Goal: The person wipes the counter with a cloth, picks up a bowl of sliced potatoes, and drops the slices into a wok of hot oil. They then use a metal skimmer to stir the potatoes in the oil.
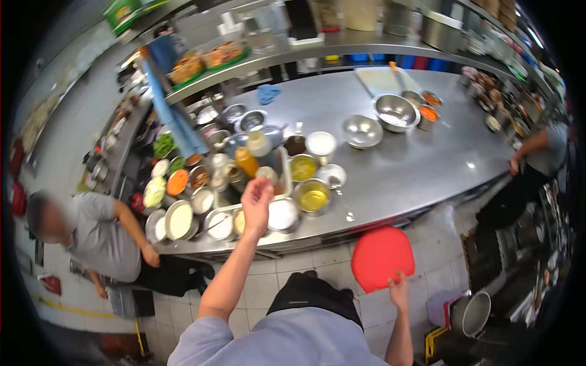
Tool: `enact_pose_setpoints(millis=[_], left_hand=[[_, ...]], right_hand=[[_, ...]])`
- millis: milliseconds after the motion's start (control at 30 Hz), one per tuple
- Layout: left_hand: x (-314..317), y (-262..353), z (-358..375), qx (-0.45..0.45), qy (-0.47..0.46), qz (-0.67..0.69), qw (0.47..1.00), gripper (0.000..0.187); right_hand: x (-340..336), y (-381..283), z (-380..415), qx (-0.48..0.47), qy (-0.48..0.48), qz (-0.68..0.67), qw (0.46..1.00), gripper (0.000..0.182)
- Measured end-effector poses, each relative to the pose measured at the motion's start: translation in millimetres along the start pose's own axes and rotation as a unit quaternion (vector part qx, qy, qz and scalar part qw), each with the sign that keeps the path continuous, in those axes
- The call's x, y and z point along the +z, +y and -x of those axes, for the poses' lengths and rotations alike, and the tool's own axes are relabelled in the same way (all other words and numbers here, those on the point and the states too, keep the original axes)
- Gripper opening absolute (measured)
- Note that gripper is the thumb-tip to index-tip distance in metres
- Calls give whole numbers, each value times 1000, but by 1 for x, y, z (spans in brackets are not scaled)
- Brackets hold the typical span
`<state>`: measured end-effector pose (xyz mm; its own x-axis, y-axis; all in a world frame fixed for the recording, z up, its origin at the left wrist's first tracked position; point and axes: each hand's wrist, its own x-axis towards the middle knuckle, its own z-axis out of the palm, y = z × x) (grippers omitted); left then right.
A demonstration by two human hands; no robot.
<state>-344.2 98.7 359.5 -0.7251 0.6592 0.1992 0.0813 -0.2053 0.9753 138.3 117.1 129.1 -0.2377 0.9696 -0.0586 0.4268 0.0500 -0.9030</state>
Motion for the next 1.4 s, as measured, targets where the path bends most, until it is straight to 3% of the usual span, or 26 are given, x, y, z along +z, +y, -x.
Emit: enact_pose_setpoints(millis=[33,100,167,233,267,300,333,400,433,500,600,633,700,733,767,800,833,900,933,1100,1167,1233,1300,1333,1400], left_hand=[[-23,10,-18,21,44,16,999,22],[-76,12,-63,87,121,15,989,22],[-139,-4,-121,199,200,-72,957,29],[-171,19,-160,115,246,-79,959,58],[-207,-7,-202,113,246,-64,960,65],[-235,-26,-241,124,255,-74,956,67],[-252,-35,-264,117,291,-138,939,67],[-263,-18,-275,54,114,-73,989,38],[-270,-25,-285,62,86,-71,992,26],[-234,27,-240,106,45,-93,989,24],[-201,82,-171,124,-83,-77,986,23],[-196,86,-161,200,-91,-96,971,26],[-195,81,-148,113,-58,95,987,38],[-193,83,-144,113,-65,99,987,38],[-192,89,-139,125,11,100,987,45],[-192,91,-138,136,88,101,982,54],[-196,88,-140,135,81,105,982,54],[-209,79,-143,22,12,241,970,63],[-214,76,-144,13,3,249,968,63],[-203,72,-135,-8,-41,292,956,56],[-196,72,-133,-6,-123,298,947,52],[-215,46,-156,-5,-89,216,972,41],[-211,56,-162,24,-190,192,963,29],[-209,60,-161,23,-154,180,971,23],[-207,59,-159,-14,-119,213,970,23]], right_hand=[[5,-39,-28,-48,10,21,999,36],[15,-160,-61,-55,-38,2,998,36],[45,-211,-95,-130,-71,-52,988,38],[79,-298,-101,-137,-99,-92,981,39],[94,-347,-98,-163,-124,-84,975,40],[124,-354,-111,-241,-135,-89,957,39],[152,-381,-116,-224,-195,-153,943,41],[209,-429,-120,-258,-220,-163,927,41],[238,-446,-126,-305,-215,-129,919,43],[296,-477,-140,-388,-159,-111,901,42],[367,-536,-153,-339,-151,-125,920,45],[384,-554,-156,-329,-151,-139,922,48],[390,-595,-150,-275,-314,-306,855,51],[403,-605,-144,-298,-287,-374,830,54],[420,-609,-136,-317,-258,-438,801,60],[425,-615,-133,-319,-230,-413,821,70],[426,-617,-130,-304,-258,-400,825,59],[442,-624,-130,-341,-163,-373,847,40],[435,-624,-126,-290,-179,-339,877,22],[442,-633,-142,-277,-57,-322,903,26],[423,-637,-144,-185,-130,-299,927,29],[415,-634,-144,-196,-110,-324,919,34],[407,-626,-142,-333,-38,-255,907,28],[402,-617,-136,-331,-82,-262,903,14],[371,-598,-118,-389,-50,-246,886,12]])
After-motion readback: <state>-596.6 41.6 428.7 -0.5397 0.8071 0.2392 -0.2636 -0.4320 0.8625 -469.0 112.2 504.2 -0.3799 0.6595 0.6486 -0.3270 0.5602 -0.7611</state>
